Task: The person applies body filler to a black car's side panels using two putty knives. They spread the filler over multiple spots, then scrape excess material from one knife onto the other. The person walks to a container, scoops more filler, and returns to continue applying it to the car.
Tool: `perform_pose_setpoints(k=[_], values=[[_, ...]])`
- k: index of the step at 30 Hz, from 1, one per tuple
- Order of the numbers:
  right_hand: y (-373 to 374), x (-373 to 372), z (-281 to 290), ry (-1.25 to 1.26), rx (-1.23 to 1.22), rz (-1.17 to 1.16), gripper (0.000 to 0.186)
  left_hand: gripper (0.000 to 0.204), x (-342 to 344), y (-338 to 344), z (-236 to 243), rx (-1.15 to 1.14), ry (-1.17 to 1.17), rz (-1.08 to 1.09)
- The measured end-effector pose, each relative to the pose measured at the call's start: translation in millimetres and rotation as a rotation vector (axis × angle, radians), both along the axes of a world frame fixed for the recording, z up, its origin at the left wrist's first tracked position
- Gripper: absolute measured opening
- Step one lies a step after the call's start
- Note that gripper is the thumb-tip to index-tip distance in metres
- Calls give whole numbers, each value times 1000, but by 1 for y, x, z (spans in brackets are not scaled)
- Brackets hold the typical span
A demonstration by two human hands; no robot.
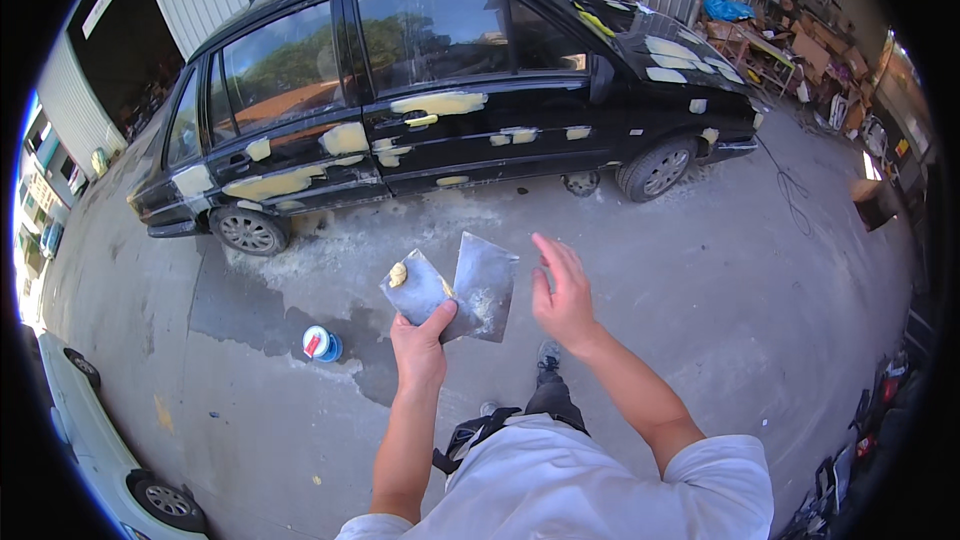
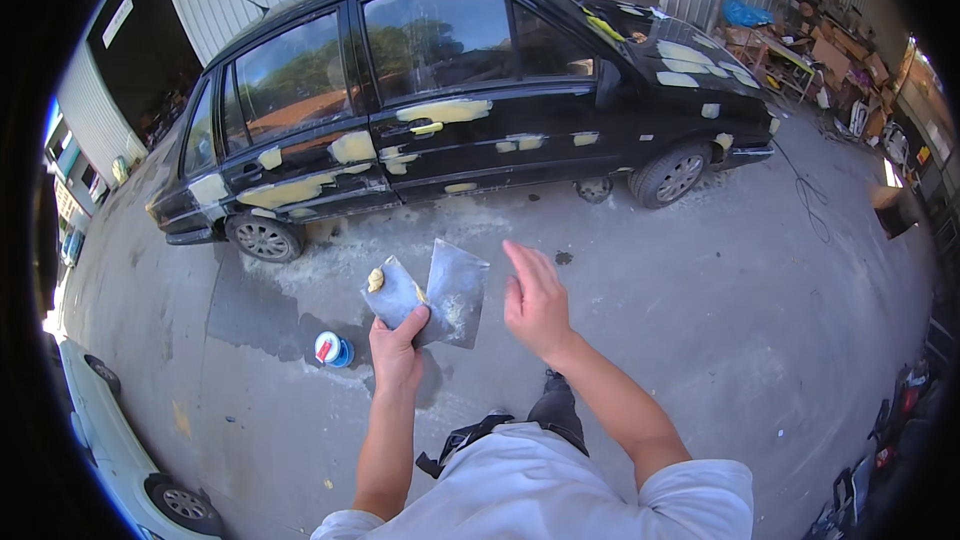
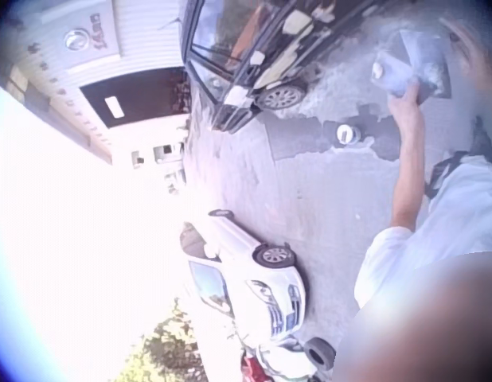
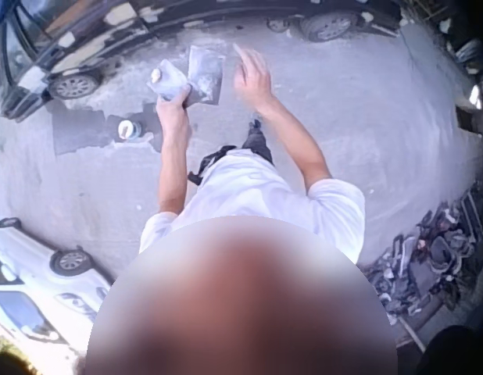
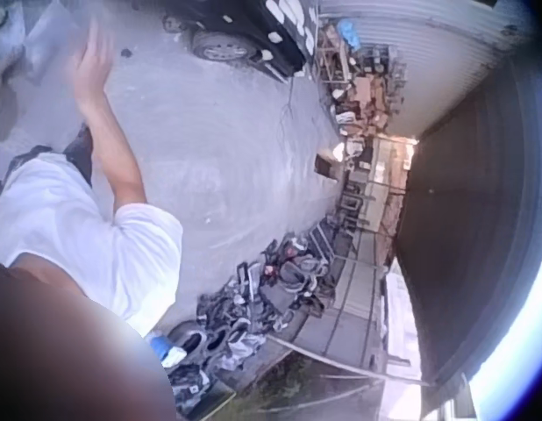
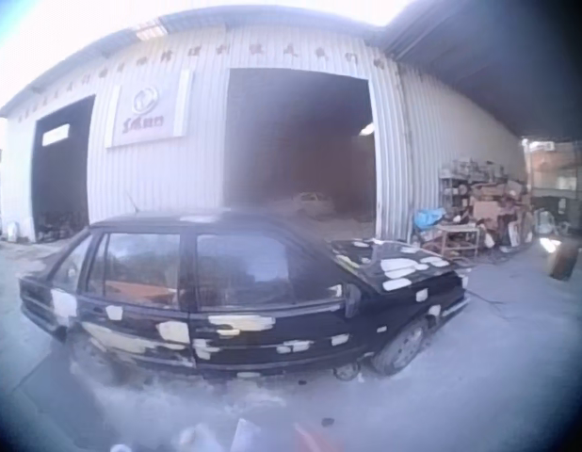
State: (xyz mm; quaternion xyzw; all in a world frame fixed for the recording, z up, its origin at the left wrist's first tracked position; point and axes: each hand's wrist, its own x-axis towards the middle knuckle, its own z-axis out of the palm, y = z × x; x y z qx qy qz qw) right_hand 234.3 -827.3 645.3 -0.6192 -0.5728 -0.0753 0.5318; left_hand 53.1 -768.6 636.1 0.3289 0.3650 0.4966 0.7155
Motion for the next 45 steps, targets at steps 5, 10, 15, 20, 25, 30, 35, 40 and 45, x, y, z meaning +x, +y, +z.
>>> perform_pose_setpoints(k=[5,10,15,20,25,30,35,40,45], values=[[-1,5,7,-588,-62,50,57,33,3,-5,9,55,96,-112],[4,18,-7,-281,-98,162,53,26,-6,2,22,137,-27,43],[7,2,-14,1161,-149,497,27,20,-8,10,21,160,22,53],[6,-30,-2,1399,-33,574,35,17,17,-7,7,69,-56,-28],[2,-47,-5,1254,-15,565,31,18,25,-14,7,119,-43,24],[-4,-46,-12,901,-61,560,25,13,14,-19,15,240,60,14],[-11,-38,-4,794,-307,654,16,11,1,-12,25,414,239,-66],[-18,-17,6,189,-866,653,20,14,-12,7,40,351,243,-188],[-14,-12,8,705,-683,421,19,18,-28,19,44,337,242,-43]])
